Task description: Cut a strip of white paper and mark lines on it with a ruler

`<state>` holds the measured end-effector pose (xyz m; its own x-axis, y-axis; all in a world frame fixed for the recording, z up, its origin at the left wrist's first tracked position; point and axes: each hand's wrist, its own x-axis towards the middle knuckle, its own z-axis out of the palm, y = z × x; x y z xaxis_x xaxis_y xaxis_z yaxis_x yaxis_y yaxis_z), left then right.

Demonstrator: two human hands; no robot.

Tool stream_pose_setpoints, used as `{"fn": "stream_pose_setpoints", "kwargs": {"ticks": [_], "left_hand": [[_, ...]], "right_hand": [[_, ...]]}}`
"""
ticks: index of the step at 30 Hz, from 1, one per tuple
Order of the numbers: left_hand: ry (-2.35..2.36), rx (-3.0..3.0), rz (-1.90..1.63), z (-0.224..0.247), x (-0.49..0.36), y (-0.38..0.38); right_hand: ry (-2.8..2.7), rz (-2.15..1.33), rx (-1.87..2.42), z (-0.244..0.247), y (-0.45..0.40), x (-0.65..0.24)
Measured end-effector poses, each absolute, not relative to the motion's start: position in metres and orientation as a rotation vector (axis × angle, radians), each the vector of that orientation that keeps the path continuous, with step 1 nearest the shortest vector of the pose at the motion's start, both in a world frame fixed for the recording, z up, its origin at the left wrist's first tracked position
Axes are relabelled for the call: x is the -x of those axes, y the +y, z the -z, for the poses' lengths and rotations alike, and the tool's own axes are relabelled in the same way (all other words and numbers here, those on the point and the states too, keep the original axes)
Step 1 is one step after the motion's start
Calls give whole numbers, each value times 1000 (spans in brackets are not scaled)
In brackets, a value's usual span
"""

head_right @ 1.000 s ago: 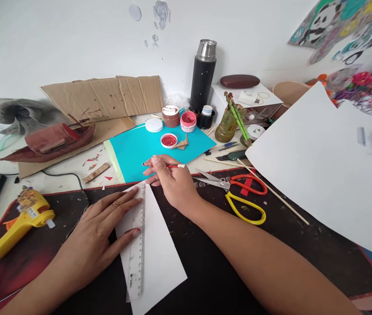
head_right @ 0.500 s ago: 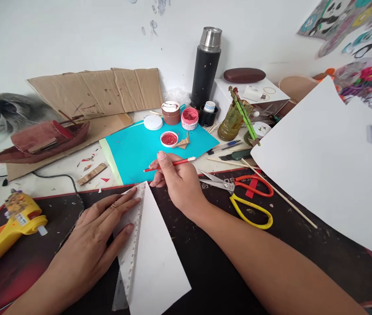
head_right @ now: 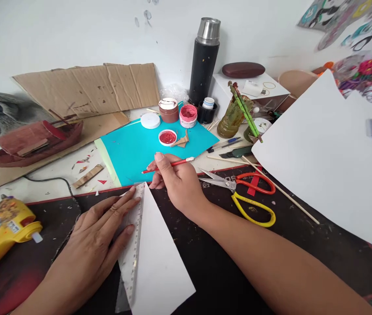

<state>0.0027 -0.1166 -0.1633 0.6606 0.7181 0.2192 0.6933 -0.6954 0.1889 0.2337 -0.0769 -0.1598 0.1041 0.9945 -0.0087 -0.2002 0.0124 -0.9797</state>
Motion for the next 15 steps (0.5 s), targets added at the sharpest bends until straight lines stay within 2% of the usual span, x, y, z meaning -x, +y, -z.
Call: {"fn": "stream_pose_setpoints", "kwargs": {"ticks": [15], "left_hand": [[1138, -2985, -482, 158, -3, -130]], "right_hand": [[-1029, -1208, 1112, 157, -78, -233]]}}
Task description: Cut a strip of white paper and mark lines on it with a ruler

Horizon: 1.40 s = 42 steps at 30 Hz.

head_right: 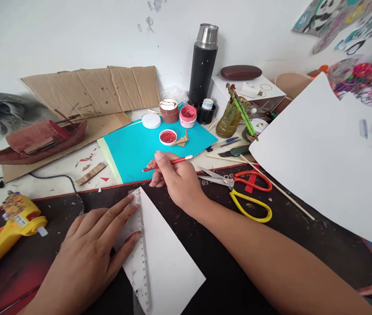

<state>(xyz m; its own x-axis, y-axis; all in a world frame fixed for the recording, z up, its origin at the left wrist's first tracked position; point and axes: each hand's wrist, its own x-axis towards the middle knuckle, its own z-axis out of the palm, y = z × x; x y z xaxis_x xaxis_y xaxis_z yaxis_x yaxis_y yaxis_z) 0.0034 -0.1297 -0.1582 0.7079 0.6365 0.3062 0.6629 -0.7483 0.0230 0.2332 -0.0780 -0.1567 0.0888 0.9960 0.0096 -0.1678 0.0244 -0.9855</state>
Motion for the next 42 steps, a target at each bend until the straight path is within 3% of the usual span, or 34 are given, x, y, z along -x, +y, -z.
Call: {"fn": "stream_pose_setpoints", "kwargs": {"ticks": [42], "left_hand": [[-1234, 2973, 526, 165, 6, -124]], "right_hand": [[-1034, -1280, 1121, 155, -79, -234]]}}
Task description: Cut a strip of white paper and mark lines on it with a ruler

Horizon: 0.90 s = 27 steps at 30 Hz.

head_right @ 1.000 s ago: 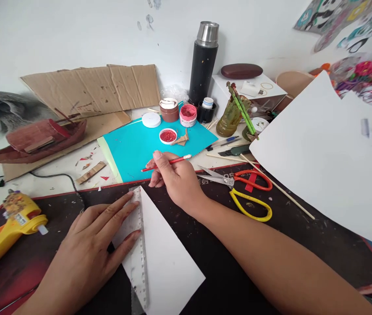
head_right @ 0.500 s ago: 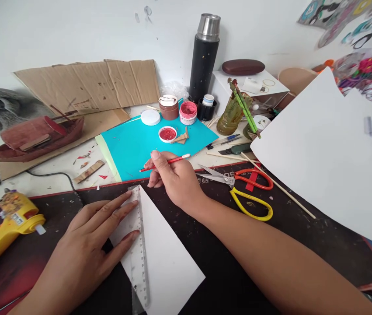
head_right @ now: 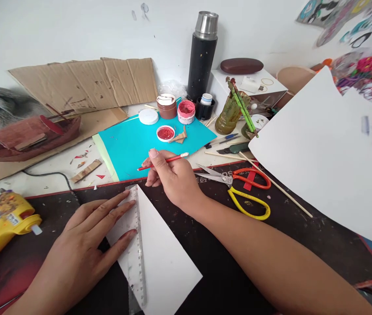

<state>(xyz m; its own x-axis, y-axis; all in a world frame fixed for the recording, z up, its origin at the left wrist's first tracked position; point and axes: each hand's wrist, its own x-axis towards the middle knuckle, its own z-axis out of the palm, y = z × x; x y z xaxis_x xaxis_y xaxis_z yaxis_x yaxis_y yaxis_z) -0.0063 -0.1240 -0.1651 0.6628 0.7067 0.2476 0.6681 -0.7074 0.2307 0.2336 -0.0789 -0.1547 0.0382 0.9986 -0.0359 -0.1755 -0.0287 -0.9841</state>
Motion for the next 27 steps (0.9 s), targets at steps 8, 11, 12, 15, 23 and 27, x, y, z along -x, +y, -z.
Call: {"fn": "stream_pose_setpoints", "kwargs": {"ticks": [8, 11, 12, 15, 23, 27], "left_hand": [[1142, -2742, -507, 166, 7, -124], [1145, -2733, -510, 166, 7, -124], [1143, -2736, -508, 166, 7, -124], [1142, -2743, -504, 165, 6, -124], [1139, -2765, -502, 166, 7, -124], [1148, -2763, -482, 166, 7, -125]], "right_hand": [[-1052, -1281, 1137, 155, -80, -233], [-1058, -1278, 1137, 156, -80, -233], [-1059, -1277, 1134, 156, -80, -233], [-1068, -1279, 1140, 156, -80, -233], [-1074, -1272, 1147, 156, -80, -233], [-1074, -1271, 1138, 156, -80, -233]]}}
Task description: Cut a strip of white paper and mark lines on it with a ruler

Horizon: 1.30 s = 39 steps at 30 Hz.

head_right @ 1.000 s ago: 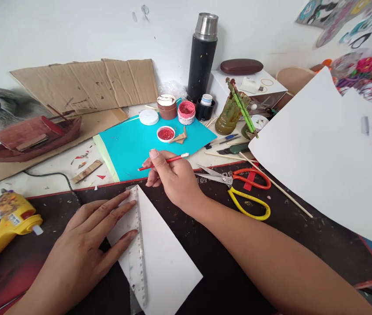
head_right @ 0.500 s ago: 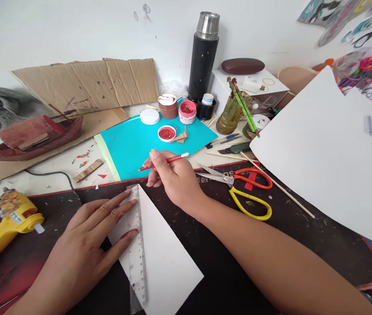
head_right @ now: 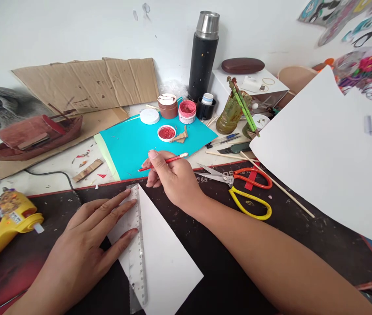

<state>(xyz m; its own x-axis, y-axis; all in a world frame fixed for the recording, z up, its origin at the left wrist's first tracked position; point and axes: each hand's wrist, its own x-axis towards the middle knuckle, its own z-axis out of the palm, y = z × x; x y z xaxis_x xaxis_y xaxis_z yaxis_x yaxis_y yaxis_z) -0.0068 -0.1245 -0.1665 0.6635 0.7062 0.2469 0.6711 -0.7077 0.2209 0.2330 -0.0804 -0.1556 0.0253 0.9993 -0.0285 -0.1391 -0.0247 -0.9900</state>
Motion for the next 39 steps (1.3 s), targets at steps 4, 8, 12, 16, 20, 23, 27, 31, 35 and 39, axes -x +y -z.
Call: {"fn": "stream_pose_setpoints", "kwargs": {"ticks": [4, 8, 12, 16, 20, 23, 27, 31, 35, 39], "left_hand": [[1157, -2738, -495, 166, 7, -125], [1168, -2710, -519, 166, 6, -125], [1167, -2706, -514, 166, 6, -125], [1162, -2705, -507, 165, 7, -124], [1149, -2725, -504, 165, 6, -123], [1133, -2739, -514, 165, 6, -123], [1142, -2724, -517, 166, 5, -124], [1156, -2722, -528, 169, 5, -124], [1166, -2743, -550, 172, 5, -124], [1163, -2770, -542, 174, 5, -124]], "right_hand": [[-1078, -1268, 1154, 155, -81, -233], [-1085, -1263, 1162, 155, -81, -233], [-1093, -1254, 1160, 155, -81, -232], [-1088, -1252, 1136, 156, -81, -232], [-1090, -1268, 1111, 154, -82, -232], [-1091, -1278, 1095, 153, -82, -233], [-1094, -1274, 1087, 155, -82, -233], [-1107, -1256, 1131, 159, -82, -231], [-1111, -1225, 1148, 163, -82, -231], [-1081, -1223, 1138, 165, -84, -233]]}}
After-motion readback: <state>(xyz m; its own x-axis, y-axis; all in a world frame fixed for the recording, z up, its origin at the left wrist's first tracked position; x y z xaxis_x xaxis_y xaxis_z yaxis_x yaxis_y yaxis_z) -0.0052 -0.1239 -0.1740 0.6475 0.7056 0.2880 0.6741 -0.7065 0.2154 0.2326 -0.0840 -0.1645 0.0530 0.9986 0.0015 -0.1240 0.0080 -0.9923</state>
